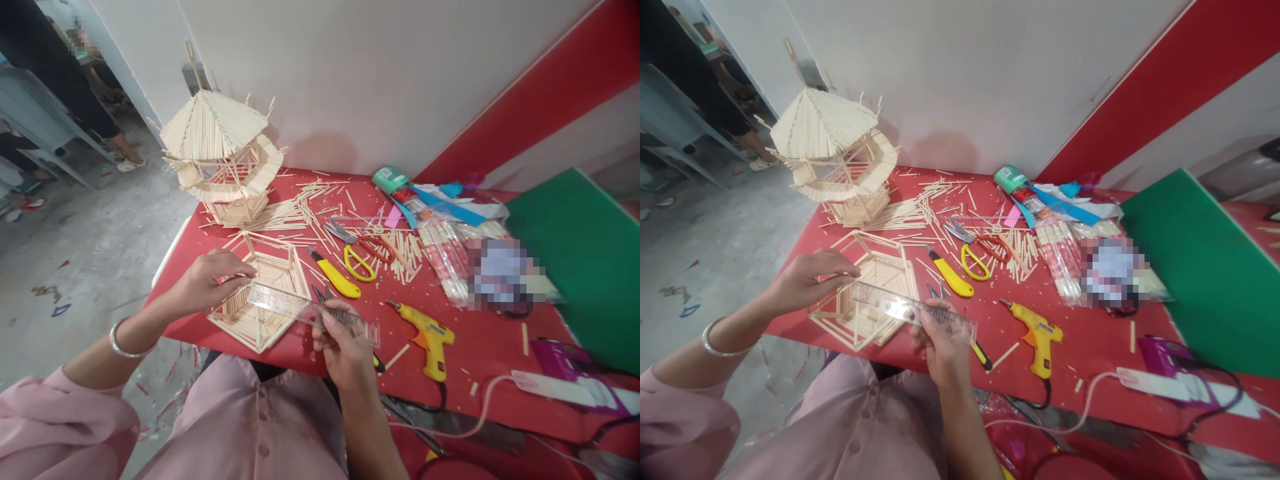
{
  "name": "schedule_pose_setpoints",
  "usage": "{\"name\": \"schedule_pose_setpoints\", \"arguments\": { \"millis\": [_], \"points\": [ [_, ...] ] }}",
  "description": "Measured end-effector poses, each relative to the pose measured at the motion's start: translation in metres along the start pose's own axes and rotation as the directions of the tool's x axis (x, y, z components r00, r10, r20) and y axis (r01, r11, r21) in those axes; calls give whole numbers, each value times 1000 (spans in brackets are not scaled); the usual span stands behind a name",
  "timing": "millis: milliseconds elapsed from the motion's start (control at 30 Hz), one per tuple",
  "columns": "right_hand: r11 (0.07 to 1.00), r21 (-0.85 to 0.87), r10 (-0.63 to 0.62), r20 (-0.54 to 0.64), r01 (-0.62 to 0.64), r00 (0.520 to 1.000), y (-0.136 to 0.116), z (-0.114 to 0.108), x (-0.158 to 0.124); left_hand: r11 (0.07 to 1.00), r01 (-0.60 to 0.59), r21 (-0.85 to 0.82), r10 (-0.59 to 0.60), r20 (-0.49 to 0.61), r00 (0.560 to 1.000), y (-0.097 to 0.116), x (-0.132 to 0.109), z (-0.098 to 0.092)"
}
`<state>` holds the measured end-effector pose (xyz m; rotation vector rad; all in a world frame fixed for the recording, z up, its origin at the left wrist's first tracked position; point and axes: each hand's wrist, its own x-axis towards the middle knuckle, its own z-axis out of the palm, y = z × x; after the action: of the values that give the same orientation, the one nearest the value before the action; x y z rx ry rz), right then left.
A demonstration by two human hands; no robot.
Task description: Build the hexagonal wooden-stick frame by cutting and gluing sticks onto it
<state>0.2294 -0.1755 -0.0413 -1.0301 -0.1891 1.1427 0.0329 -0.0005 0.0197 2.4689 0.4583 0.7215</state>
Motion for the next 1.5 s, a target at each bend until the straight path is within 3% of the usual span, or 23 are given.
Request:
{"name": "schedule_pose_setpoints", "arguments": {
  "millis": [1500],
  "points": [
    [1000, -2, -1, 21, 1, 1000, 2, 0, -1, 1000, -25, -6, 25, -11, 1000, -1, 1, 0]
  ]
}}
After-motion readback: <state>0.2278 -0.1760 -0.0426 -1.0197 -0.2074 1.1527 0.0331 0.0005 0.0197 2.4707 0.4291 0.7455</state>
